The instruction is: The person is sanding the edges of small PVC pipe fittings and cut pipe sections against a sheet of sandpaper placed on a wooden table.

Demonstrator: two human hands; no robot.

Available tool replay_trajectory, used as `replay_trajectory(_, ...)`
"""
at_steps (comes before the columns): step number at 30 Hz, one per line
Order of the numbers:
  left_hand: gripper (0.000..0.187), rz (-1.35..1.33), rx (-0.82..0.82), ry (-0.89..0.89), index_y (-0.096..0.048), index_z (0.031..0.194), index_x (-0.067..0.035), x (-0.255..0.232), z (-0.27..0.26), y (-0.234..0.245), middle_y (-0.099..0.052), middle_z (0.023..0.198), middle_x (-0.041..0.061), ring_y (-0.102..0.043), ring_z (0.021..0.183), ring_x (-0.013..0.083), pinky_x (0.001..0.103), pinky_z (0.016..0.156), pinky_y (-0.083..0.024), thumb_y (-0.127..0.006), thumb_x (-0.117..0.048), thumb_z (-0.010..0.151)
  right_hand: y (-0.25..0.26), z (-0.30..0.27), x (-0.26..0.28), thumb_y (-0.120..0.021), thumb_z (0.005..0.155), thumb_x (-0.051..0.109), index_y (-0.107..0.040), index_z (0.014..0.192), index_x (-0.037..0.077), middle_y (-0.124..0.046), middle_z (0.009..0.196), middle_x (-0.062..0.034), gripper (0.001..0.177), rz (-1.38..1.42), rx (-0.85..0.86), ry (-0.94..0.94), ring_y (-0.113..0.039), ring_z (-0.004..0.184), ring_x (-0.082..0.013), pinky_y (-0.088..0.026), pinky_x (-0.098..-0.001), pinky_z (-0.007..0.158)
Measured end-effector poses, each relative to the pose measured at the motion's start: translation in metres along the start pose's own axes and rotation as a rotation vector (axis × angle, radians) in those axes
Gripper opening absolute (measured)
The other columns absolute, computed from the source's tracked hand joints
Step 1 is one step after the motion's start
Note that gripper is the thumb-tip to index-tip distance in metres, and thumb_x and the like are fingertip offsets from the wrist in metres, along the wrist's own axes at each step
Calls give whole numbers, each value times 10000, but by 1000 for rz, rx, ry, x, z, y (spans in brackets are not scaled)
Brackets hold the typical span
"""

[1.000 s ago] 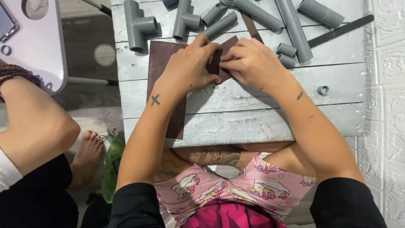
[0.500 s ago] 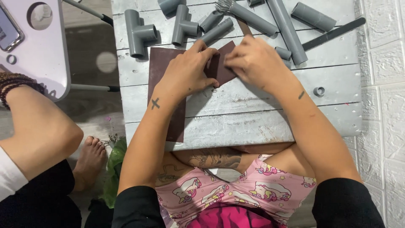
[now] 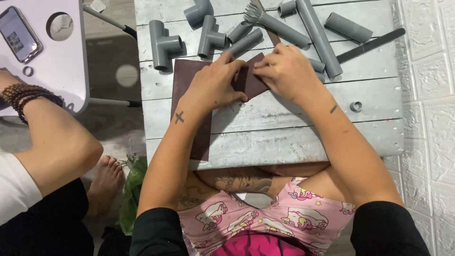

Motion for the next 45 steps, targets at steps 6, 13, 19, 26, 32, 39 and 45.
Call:
replay_trajectory(6,725,-21,0,-7,-675,1302,-45,-1,-1,3,-633,1172,158,-720,910,503,607,751,-615,-961,-203,655,9,12,6,-802,920,207,-814,938,278,-741,936,77,74,56,-27,15,-620,920,-150,-497,-304,781)
replay_trajectory(13,752,1,37,11,-659,1332,-64,2,0,0,-624,1202,136,-708,928,521,648,769,-606,-956,-229,662,-1,7,10,-822,819,199,-813,954,265,-751,961,52,150,171,40,78,-639,964,-202,-513,-356,803)
replay_trajectory(19,751,-12,3,-5,-660,1335,-56,1,-2,1,-633,1155,134,-724,915,479,600,749,-622,-958,-225,666,4,3,14,-872,766,149,-814,912,202,-760,943,47,166,242,3,92,-645,905,-176,-522,-316,782)
replay_trajectory(26,752,-116,-180,-247,-558,1418,-57,-3,-4,20,-660,1073,158,-696,848,473,595,707,-585,-899,-142,754,20,12,6,-799,885,104,-706,1223,89,-730,1025,-54,350,1119,-110,-322,-636,882,-163,-530,-281,762)
replay_trajectory(32,598,-454,-574,-577,-605,1383,-164,-8,1,10,-626,1196,29,-553,633,163,315,595,-523,-863,-81,850,3,4,13,-707,897,85,-566,1340,-15,-686,1105,-203,475,2048,-188,-606,-685,908,-217,-561,-291,675)
replay_trajectory(39,277,-603,-638,-677,-746,1089,-103,-13,-1,9,-642,1079,61,-526,546,135,269,492,-469,-831,-18,840,14,9,30,-723,875,135,-570,1294,-7,-658,1019,-166,468,2302,-141,-632,-684,933,-257,-577,-323,746)
replay_trajectory(45,207,-638,-668,-698,-755,996,-107,-12,1,7,-663,1032,65,-516,505,124,257,453,-454,-849,-51,820,17,2,31,-662,884,82,-541,1282,-61,-578,993,-175,440,2186,-138,-593,-602,913,-238,-528,-353,778)
Point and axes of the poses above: each hand's wrist, its own z-axis towards the middle knuckle, its own y-axis out of the back of the hand, x = y × z, the point moved 1 cm from there along z, towards the middle knuckle
